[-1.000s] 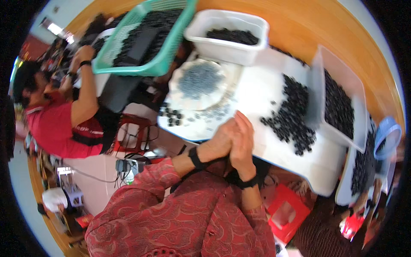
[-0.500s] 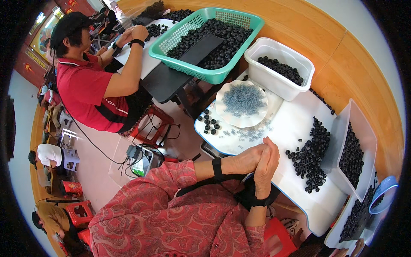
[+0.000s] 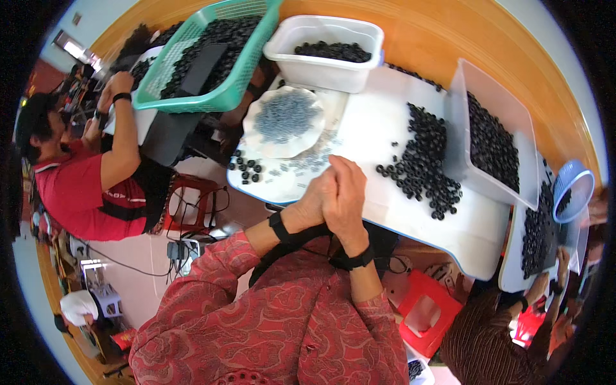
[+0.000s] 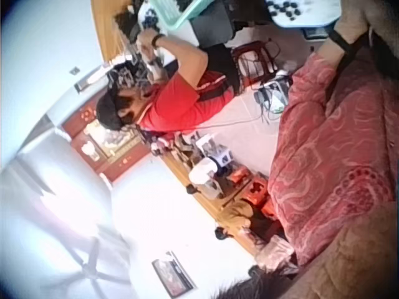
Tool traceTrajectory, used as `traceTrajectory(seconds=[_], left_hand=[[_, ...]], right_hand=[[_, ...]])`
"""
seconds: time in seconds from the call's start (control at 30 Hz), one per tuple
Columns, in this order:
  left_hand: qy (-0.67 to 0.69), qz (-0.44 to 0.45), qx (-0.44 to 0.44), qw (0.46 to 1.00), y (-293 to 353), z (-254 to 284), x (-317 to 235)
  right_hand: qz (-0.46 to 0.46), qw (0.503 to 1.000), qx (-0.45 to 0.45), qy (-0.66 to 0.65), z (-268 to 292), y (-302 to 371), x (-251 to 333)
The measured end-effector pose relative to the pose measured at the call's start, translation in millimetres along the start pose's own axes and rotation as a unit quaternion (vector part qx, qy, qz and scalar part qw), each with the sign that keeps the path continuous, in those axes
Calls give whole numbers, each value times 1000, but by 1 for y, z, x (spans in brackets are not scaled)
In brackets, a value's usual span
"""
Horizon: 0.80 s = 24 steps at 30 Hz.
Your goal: Sorting and inspecting small black plastic or rubber components at a manufacturing workstation.
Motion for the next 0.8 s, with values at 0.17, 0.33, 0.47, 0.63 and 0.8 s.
traceTrajectory(seconds=[0.17,0.33,0.47,0.63,0.8], left_hand=[[-153,-209,-42,965,19,-6,48],[-175,-205,-35,962,31,-9,59],[14,-199,-44,979,23,-7,53],[-83,-174,27,981,30,-27,75],[-37,-244,41,968,26,-15,72]], right_hand=[[8,1000,-18,2,-4,0,5],[-1,1000,-14,-7,-5,-1,3],[-12,1000,-10,-18,-1,-2,3],[-21,999,-16,-39,3,-6,-3],[-25,999,-15,-46,1,-8,-6]])
Point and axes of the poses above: each hand's wrist, its own y-axis away from the middle knuckle, its own z-axis out of the back of the hand, x = y × z, the point moved 3 cm from there along -y, towards the middle knuckle, and after that the axes turned 7 degrees about -z, right-handed, at the moved point
